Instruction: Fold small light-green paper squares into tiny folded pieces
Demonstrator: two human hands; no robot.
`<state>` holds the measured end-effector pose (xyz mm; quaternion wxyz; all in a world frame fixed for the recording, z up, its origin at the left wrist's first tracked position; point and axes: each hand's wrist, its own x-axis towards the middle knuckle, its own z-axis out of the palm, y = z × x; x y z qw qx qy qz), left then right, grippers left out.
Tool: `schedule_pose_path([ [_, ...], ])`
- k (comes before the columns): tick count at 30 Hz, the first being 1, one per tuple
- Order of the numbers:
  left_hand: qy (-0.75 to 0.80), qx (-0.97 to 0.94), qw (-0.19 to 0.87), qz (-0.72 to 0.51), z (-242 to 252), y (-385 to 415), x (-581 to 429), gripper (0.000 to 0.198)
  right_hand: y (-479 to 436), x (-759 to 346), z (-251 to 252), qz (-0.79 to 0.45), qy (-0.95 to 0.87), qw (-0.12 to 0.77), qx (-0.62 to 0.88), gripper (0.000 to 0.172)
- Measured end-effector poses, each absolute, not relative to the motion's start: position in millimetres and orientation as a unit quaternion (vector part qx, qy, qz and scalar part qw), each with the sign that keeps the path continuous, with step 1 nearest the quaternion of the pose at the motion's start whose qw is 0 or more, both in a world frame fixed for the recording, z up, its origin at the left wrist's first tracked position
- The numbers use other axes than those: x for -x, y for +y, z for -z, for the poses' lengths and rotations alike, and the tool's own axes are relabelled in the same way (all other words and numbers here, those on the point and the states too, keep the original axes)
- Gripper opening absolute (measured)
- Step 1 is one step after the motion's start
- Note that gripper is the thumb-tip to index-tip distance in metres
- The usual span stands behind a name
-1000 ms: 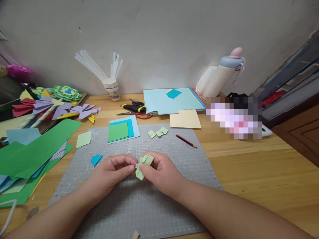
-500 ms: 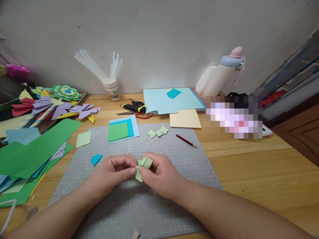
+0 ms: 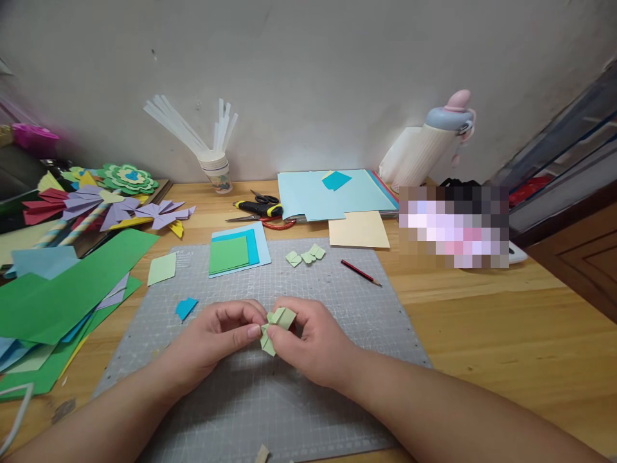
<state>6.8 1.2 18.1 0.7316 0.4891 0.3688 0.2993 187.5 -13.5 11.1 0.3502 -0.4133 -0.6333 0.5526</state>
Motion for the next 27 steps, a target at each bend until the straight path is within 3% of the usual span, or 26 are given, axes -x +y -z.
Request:
schedule_pose_path([
  [10, 0.371, -0.523, 0.707, -0.298, -15.3, 1.5, -6.2, 0.014, -13.7, -187.2, -12.4, -0.544, -0.645, 0.342, 0.414, 0.022],
  [20, 0.413, -0.606, 0.589, -0.34, -25.1, -3.0, -9.6, 0.016, -13.9, -185.2, -12.5, -0.587, -0.619, 0.339, 0.397, 0.022],
  [27, 0.42, -0.604, 0.614, -0.286, -17.4, -5.9, -9.9, 0.014, -14.9, -183.5, -9.1, -0.647, -0.576, 0.325, 0.379, 0.023],
])
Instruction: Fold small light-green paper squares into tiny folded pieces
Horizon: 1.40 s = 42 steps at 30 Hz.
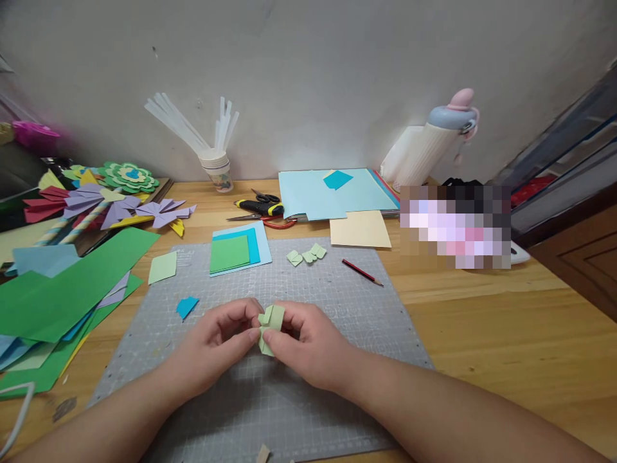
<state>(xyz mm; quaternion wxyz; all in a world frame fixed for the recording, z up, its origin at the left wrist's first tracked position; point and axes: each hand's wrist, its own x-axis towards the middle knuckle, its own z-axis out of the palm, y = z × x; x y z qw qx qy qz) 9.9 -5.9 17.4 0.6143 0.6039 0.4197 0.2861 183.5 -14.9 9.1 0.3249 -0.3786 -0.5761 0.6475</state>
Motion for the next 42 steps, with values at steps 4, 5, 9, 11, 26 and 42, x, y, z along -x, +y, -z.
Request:
schedule_pose_path([
  [4, 0.419, -0.603, 0.615, -0.285, -20, -7, -8, 0.016, -14, -183, -9, -0.664, -0.564, 0.326, 0.368, 0.022],
  [5, 0.422, -0.603, 0.612, -0.29, -21, -7, -7, 0.016, -14, -183, -9, -0.665, -0.562, 0.326, 0.369, 0.021],
  [9, 0.434, -0.598, 0.602, -0.304, -23, -6, -7, 0.018, -14, -184, -6, -0.663, -0.562, 0.32, 0.376, 0.019],
  [11, 0.432, -0.584, 0.617, -0.302, -21, -5, -8, 0.017, -14, -183, -6, -0.674, -0.55, 0.321, 0.375, 0.021],
  [26, 0.421, -0.584, 0.626, -0.301, -17, -5, -9, 0.014, -9, -184, -13, -0.745, -0.462, 0.302, 0.373, 0.019],
  [42, 0.457, -0.593, 0.591, -0.301, -16, -4, -11, 0.012, -14, -184, -9, -0.579, -0.627, 0.318, 0.413, 0.016],
])
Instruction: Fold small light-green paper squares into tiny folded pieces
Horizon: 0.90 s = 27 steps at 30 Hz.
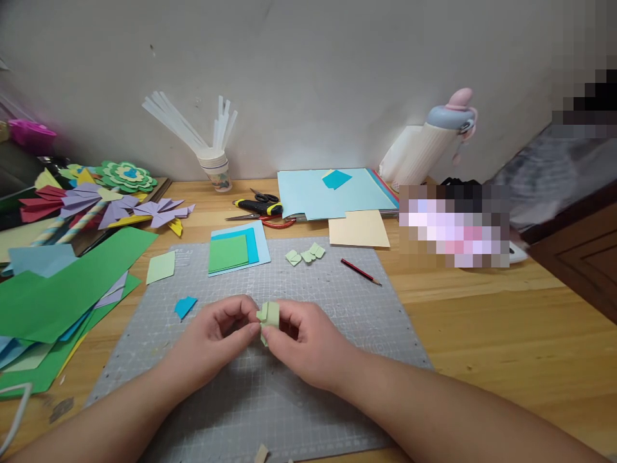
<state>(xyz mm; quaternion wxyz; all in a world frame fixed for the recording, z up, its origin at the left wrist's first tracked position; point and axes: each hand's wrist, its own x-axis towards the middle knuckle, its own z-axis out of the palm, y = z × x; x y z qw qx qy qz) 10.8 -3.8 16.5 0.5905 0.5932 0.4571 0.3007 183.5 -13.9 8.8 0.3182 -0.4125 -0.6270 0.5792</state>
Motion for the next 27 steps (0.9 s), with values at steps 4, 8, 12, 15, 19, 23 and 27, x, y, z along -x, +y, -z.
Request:
schedule_pose_path([
  [4, 0.458, -0.563, 0.619, -0.3, -19, -2, -12, 0.012, -15, -184, -9, -0.557, -0.635, 0.337, 0.417, 0.022],
  [8, 0.434, -0.497, 0.689, -0.3, -22, 0, -12, 0.016, -15, -184, -5, -0.578, -0.607, 0.348, 0.42, 0.018],
  [12, 0.42, -0.464, 0.723, -0.292, -22, 2, -9, 0.016, -15, -184, -4, -0.594, -0.591, 0.355, 0.415, 0.016],
  [15, 0.408, -0.464, 0.732, -0.285, -19, 3, -6, 0.016, -15, -183, -6, -0.594, -0.597, 0.361, 0.4, 0.015],
  [19, 0.383, -0.475, 0.741, -0.282, -13, 4, -2, 0.017, -16, -184, -9, -0.597, -0.602, 0.363, 0.387, 0.014],
  [23, 0.377, -0.466, 0.749, -0.281, -12, 4, -2, 0.016, -16, -184, -10, -0.598, -0.606, 0.361, 0.382, 0.015],
  [27, 0.397, -0.458, 0.746, -0.276, -13, 4, -3, 0.018, -16, -184, -11, -0.587, -0.613, 0.357, 0.39, 0.017],
])
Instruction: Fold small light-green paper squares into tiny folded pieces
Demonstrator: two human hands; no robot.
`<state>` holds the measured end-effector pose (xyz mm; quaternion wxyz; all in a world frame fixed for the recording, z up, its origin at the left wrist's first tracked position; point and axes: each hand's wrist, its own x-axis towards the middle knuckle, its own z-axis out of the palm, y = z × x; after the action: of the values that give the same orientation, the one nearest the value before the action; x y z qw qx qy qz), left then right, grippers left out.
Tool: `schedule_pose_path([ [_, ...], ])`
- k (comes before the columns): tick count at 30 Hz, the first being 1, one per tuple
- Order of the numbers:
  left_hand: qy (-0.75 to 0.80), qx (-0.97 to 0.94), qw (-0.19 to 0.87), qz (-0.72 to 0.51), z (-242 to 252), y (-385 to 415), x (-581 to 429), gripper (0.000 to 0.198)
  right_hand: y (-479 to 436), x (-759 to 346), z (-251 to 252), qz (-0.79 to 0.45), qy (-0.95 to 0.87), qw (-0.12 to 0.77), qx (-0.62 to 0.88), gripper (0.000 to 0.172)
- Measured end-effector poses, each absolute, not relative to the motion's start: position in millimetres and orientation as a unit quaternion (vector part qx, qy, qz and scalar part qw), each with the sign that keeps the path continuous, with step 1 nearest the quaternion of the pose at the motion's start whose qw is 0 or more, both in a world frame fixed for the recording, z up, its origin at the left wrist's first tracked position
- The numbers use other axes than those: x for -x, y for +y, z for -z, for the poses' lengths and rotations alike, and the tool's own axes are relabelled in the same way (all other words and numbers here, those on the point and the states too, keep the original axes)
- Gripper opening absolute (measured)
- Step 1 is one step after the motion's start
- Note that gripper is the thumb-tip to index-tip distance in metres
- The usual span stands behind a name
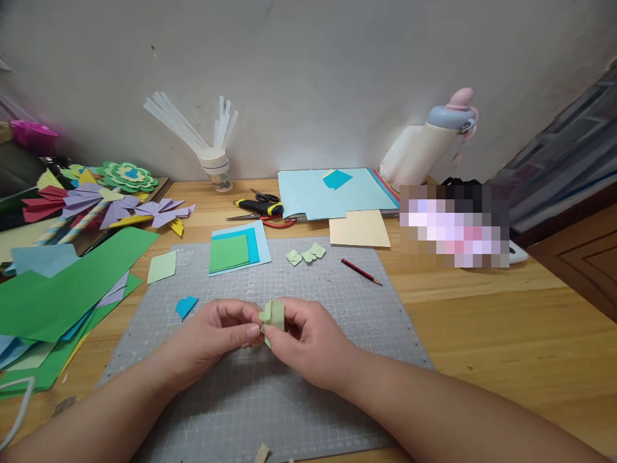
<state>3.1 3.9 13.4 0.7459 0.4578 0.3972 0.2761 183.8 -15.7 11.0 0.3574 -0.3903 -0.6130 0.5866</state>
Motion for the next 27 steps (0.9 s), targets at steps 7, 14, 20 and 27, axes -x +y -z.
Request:
schedule_pose_path([
  [7, 0.432, -0.472, 0.719, -0.271, -12.6, 2.7, -3.6, 0.021, -16.0, -183.1, -14.4, -0.54, -0.647, 0.35, 0.409, 0.019],
  [14, 0.43, -0.501, 0.7, -0.274, -12.2, 2.5, -7.2, 0.019, -18.8, -181.5, -9.1, -0.479, -0.677, 0.337, 0.446, 0.022],
  [20, 0.444, -0.501, 0.686, -0.284, -15.5, 2.6, -9.9, 0.021, -18.6, -183.2, -12.3, -0.469, -0.693, 0.339, 0.431, 0.023],
  [27, 0.431, -0.466, 0.717, -0.288, -20.5, 3.2, -7.9, 0.021, -18.4, -186.9, -11.5, -0.516, -0.665, 0.352, 0.409, 0.02],
])
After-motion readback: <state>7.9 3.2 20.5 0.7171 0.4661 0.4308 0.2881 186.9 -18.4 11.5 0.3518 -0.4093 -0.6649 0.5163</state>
